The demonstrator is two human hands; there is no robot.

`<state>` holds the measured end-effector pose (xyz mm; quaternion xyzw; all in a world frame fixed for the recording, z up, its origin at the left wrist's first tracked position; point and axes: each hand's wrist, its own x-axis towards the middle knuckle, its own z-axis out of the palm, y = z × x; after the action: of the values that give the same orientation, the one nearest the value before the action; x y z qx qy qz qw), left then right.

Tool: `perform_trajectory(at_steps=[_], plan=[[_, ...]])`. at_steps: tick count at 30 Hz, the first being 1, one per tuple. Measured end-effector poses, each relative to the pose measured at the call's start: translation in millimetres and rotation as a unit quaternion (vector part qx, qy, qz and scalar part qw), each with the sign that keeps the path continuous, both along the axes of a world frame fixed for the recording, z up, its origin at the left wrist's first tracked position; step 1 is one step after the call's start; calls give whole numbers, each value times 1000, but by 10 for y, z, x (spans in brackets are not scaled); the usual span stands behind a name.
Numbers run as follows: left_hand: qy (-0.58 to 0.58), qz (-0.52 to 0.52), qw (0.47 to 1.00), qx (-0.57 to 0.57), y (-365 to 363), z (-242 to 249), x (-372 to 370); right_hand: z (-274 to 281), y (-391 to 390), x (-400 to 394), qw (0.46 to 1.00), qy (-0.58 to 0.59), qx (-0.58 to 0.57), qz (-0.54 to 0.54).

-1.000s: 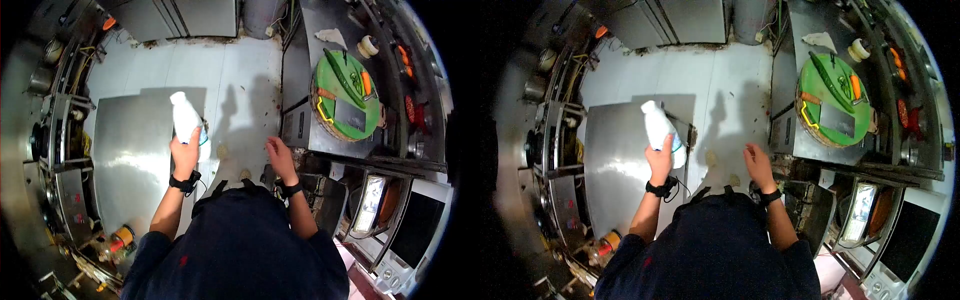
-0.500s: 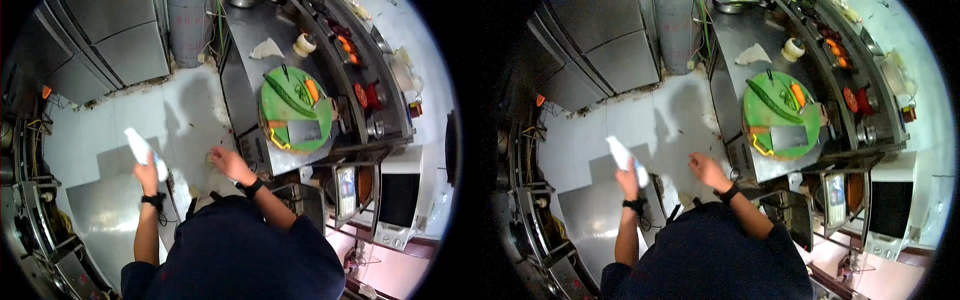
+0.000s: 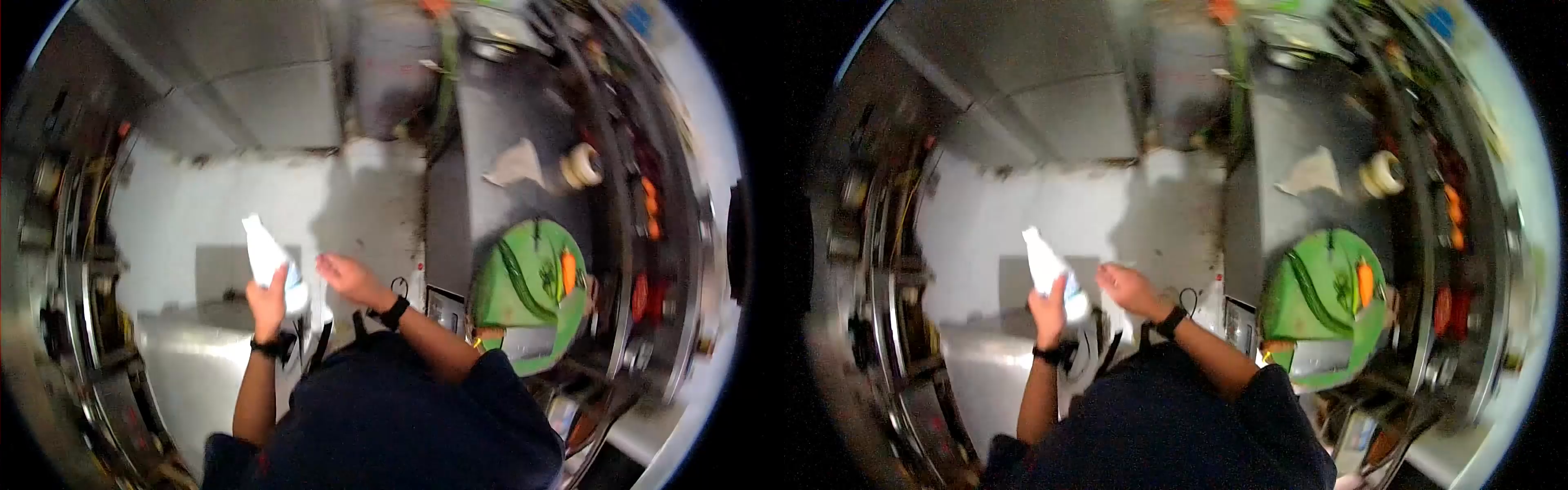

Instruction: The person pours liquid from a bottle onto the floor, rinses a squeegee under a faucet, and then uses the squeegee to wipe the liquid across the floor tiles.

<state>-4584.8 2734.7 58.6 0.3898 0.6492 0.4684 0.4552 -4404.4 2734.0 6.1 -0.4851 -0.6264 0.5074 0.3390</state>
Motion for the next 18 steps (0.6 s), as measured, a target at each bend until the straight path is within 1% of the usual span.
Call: perform_trajectory(at_steps=[1,2,3,4,5,7,8,9,10,11,13,15,17,18], plan=[[-26,54,998,-30,52,44,-81,38,133,-90,998,29,-29,43],[105,37,988,-105,66,-283,-252,66,346,-222,994,55,-46,86],[72,78,991,-84,6,-371,-212,67,452,-399,989,60,-40,129],[63,91,992,-52,-93,-676,-301,59,478,-569,989,27,-45,138],[40,93,994,-45,-74,-559,-324,12,574,-749,989,-7,-48,140],[-39,135,989,-53,-24,-626,-471,5,764,-1064,979,-23,-74,186],[-43,162,984,-54,8,-610,-409,73,890,-1086,973,-43,-102,201],[-59,187,980,-38,76,-511,-505,130,991,-1268,967,-68,-124,213],[-75,211,974,-21,168,-478,-631,135,1045,-1464,969,-68,-118,205],[-83,233,969,-16,228,-512,-734,78,1108,-1630,964,-78,-113,227],[-51,267,962,-10,336,-543,-932,-44,1249,-1922,963,-45,-129,232],[-66,304,950,10,454,-586,-1059,-96,1459,-2100,952,-60,-122,275],[-73,309,948,6,538,-569,-1234,-101,1566,-2309,940,-70,-126,309],[-76,319,944,26,595,-590,-1272,-95,1633,-2391,941,-34,-125,312]])
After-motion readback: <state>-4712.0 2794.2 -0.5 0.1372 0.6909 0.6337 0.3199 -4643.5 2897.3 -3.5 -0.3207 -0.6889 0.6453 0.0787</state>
